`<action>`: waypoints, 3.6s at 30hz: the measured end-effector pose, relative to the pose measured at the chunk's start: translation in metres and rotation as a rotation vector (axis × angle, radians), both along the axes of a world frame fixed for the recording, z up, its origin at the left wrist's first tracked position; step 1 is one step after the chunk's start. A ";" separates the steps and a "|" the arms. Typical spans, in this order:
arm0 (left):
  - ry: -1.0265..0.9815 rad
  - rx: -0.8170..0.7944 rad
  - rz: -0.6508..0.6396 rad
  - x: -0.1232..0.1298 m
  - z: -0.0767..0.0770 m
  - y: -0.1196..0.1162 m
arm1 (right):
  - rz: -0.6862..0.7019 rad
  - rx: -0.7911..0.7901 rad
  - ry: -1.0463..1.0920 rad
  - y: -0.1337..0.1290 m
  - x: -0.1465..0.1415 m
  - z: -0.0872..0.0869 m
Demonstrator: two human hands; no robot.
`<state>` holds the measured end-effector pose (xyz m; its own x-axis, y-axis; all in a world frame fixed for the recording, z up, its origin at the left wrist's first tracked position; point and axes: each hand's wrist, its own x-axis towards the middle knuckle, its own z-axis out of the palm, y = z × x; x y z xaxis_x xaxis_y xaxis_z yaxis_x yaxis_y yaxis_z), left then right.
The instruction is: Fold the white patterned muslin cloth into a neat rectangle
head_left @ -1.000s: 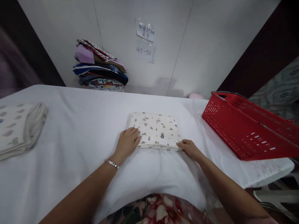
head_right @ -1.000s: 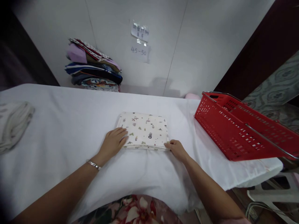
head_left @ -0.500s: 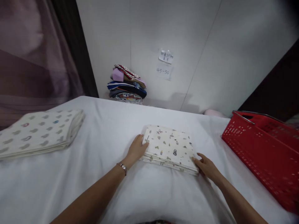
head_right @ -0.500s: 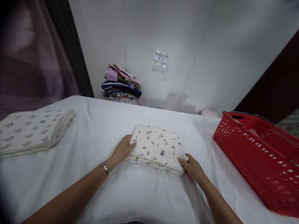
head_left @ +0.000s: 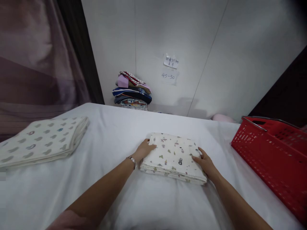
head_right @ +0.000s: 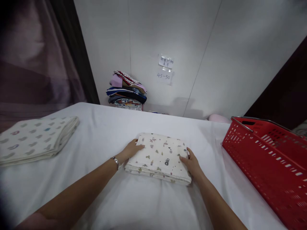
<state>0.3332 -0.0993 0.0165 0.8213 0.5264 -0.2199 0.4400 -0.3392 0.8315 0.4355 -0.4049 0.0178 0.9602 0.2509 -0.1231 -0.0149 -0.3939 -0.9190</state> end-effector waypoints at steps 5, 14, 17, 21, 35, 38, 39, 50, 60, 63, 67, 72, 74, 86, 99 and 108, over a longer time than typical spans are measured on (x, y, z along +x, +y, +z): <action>-0.208 0.177 0.089 -0.001 0.019 0.020 | 0.025 0.159 -0.157 0.023 0.010 0.005; 0.092 0.318 0.149 -0.006 0.005 0.045 | 0.152 -0.206 -0.371 0.074 0.054 -0.029; 0.105 0.334 0.150 -0.007 0.001 0.043 | 0.159 -0.205 -0.349 0.071 0.056 -0.033; 0.001 0.423 0.125 -0.016 0.005 0.041 | 0.172 -0.136 -0.295 0.058 0.044 -0.027; -0.378 0.848 -0.491 -0.056 0.014 -0.021 | 0.433 -0.002 -0.544 0.013 0.003 -0.006; -0.382 0.855 -0.529 -0.049 0.012 -0.028 | 0.539 -0.062 -0.533 0.013 0.002 -0.006; -0.387 0.852 -0.535 -0.047 0.011 -0.029 | 0.557 -0.076 -0.549 0.013 0.003 -0.006; -0.383 0.806 -0.491 -0.041 0.001 -0.038 | 0.569 -0.122 -0.683 0.015 0.007 -0.004; -0.372 0.836 -0.479 -0.041 -0.002 -0.041 | 0.632 -0.222 -0.585 0.013 0.003 0.005; -0.394 0.840 -0.469 -0.042 -0.004 -0.041 | 0.636 -0.225 -0.553 0.012 0.005 0.005; -0.405 0.835 -0.476 -0.043 -0.004 -0.040 | 0.599 -0.175 -0.575 0.012 0.006 0.006; -0.374 0.800 -0.453 -0.043 0.000 -0.042 | 0.578 -0.239 -0.618 0.014 0.003 0.009; -0.370 0.794 -0.449 -0.042 0.000 -0.042 | 0.606 -0.287 -0.609 0.014 0.002 0.010; -0.380 0.904 -0.493 -0.063 -0.002 -0.033 | 0.714 -0.433 -0.573 0.011 -0.004 0.011; -0.333 0.938 -0.445 -0.086 -0.001 0.008 | 0.676 -0.275 -0.496 0.013 0.002 0.001; -0.268 0.968 -0.473 -0.080 0.008 0.007 | 0.619 -0.295 -0.726 0.017 0.006 0.011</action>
<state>0.2535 -0.0918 0.0248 0.9441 0.0007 0.3296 -0.0598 -0.9830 0.1735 0.4412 -0.3880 0.0284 0.5375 0.7866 0.3038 0.7969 -0.3561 -0.4880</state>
